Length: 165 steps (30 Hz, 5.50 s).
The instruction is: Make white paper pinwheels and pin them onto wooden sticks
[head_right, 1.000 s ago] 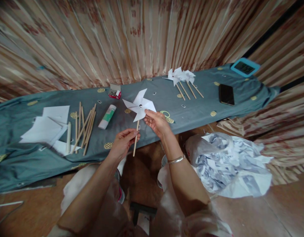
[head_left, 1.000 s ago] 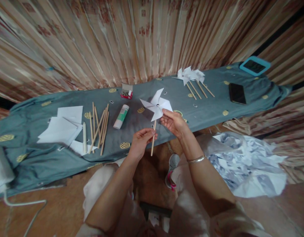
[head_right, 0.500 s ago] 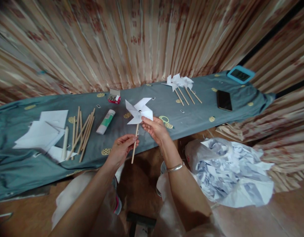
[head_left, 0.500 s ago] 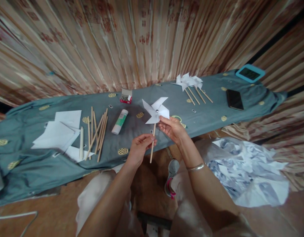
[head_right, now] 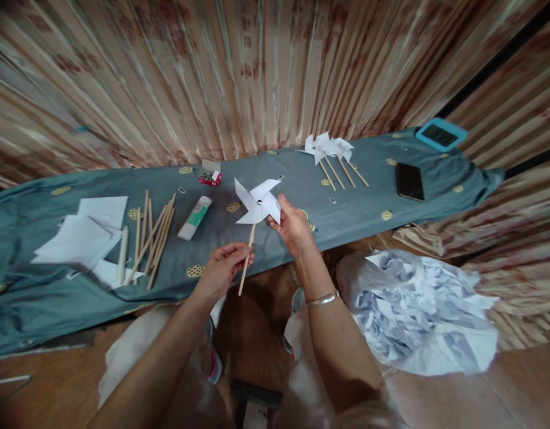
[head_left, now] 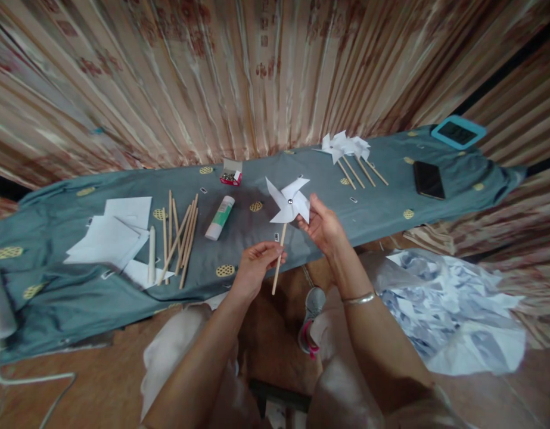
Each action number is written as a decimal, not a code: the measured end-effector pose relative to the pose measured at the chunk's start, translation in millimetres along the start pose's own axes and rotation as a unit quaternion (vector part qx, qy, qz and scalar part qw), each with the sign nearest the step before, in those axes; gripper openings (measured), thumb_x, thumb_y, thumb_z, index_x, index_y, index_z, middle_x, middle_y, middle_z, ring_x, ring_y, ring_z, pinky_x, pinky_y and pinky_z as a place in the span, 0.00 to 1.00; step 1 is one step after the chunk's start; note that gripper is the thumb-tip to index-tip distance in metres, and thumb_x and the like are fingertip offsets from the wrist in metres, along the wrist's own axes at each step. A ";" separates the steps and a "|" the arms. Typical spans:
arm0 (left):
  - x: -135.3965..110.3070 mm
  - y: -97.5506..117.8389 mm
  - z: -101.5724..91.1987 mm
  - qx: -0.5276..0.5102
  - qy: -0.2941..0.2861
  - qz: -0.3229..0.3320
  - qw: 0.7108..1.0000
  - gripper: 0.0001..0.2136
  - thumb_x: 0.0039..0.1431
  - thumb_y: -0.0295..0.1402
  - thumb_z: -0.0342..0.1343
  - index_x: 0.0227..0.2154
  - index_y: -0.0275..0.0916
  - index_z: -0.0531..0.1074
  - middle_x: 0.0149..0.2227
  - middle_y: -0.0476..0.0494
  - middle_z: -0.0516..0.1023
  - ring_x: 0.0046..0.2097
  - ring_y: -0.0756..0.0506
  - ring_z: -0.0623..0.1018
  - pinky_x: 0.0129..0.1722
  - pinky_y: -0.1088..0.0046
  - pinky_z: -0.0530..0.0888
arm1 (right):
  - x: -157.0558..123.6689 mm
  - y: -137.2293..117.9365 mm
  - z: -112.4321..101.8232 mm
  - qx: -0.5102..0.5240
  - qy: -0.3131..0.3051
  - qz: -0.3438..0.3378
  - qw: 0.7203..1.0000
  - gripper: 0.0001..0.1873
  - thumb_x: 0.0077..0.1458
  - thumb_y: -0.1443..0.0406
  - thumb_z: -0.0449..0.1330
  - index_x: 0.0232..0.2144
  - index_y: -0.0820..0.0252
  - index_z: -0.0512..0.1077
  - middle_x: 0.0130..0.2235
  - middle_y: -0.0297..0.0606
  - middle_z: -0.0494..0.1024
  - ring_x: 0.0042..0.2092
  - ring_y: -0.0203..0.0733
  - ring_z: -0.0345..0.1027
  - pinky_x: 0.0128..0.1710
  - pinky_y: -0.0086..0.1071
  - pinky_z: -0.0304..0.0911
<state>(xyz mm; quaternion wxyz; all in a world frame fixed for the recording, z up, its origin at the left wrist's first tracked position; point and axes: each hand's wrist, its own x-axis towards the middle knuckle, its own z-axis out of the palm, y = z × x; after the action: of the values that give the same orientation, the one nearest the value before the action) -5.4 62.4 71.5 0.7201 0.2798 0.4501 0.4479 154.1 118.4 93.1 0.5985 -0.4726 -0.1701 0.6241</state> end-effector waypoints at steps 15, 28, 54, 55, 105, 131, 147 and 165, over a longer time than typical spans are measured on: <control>0.7 -3.4 -0.9 0.011 -0.007 0.009 1.000 0.15 0.34 0.40 0.71 0.23 0.36 0.77 0.23 0.47 0.78 0.25 0.52 0.74 0.30 0.75 0.71 | 0.7 -1.2 -3.2 -0.025 -0.015 -0.014 0.999 0.11 0.49 0.57 0.67 0.28 0.59 0.75 0.24 0.31 0.77 0.21 0.28 0.65 0.21 0.21 0.65; 3.0 -5.4 -1.2 0.014 -0.005 0.003 1.000 0.15 0.33 0.40 0.71 0.22 0.36 0.77 0.23 0.47 0.79 0.25 0.51 0.75 0.30 0.76 0.71 | -0.7 -1.7 -2.7 -0.034 -0.020 -0.025 0.999 0.11 0.50 0.57 0.65 0.28 0.58 0.74 0.26 0.30 0.77 0.21 0.27 0.64 0.21 0.22 0.64; 3.6 -3.1 -3.4 -0.008 0.002 0.010 1.000 0.15 0.32 0.39 0.72 0.23 0.35 0.77 0.23 0.48 0.78 0.26 0.52 0.75 0.29 0.77 0.70 | 0.8 5.7 -0.8 -0.018 -0.033 -0.003 0.999 0.05 0.47 0.64 0.63 0.28 0.61 0.75 0.22 0.32 0.78 0.23 0.33 0.70 0.24 0.25 0.66; 3.7 -3.1 -3.4 -0.009 0.002 0.010 1.000 0.15 0.33 0.39 0.72 0.23 0.35 0.77 0.23 0.48 0.78 0.26 0.52 0.75 0.30 0.77 0.70 | 1.0 6.4 -1.0 -0.019 -0.036 -0.002 0.999 0.05 0.46 0.64 0.64 0.28 0.60 0.75 0.22 0.32 0.78 0.23 0.33 0.70 0.24 0.25 0.66; 0.5 4.5 -6.1 -0.015 -0.022 -0.006 1.000 0.15 0.33 0.38 0.72 0.22 0.35 0.77 0.22 0.47 0.78 0.25 0.53 0.74 0.29 0.78 0.70 | 7.3 -6.9 -10.7 -0.037 -0.012 -0.046 0.998 0.15 0.47 0.52 0.67 0.29 0.55 0.75 0.31 0.31 0.81 0.30 0.34 0.73 0.27 0.25 0.69; 4.1 1.1 -5.9 -0.017 -0.005 0.004 1.000 0.13 0.35 0.37 0.71 0.23 0.35 0.77 0.23 0.47 0.78 0.25 0.53 0.75 0.30 0.78 0.71 | -0.5 -2.3 -0.9 -0.029 -0.033 -0.015 0.999 0.08 0.51 0.61 0.65 0.26 0.59 0.75 0.22 0.33 0.77 0.22 0.30 0.68 0.21 0.21 0.67; 3.2 3.1 -6.5 -0.019 0.003 0.013 1.000 0.15 0.33 0.39 0.72 0.23 0.36 0.76 0.23 0.48 0.78 0.25 0.53 0.74 0.29 0.77 0.70 | -5.0 3.9 5.7 -0.042 -0.039 0.008 0.998 0.08 0.50 0.62 0.67 0.28 0.61 0.75 0.23 0.34 0.79 0.23 0.32 0.72 0.23 0.23 0.67; 2.5 5.3 -3.8 -0.036 0.017 0.015 0.999 0.14 0.31 0.37 0.73 0.21 0.35 0.77 0.22 0.49 0.78 0.25 0.53 0.74 0.29 0.79 0.70 | -4.2 11.0 6.4 -0.050 -0.049 0.007 0.997 0.11 0.42 0.60 0.70 0.25 0.59 0.74 0.22 0.32 0.78 0.22 0.30 0.68 0.22 0.23 0.65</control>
<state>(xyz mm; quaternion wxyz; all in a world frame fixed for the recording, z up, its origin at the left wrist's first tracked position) -10.4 67.0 73.1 0.7150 0.2528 0.4419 0.4792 141.9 114.3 89.3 0.5605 -0.4719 -0.2272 0.6415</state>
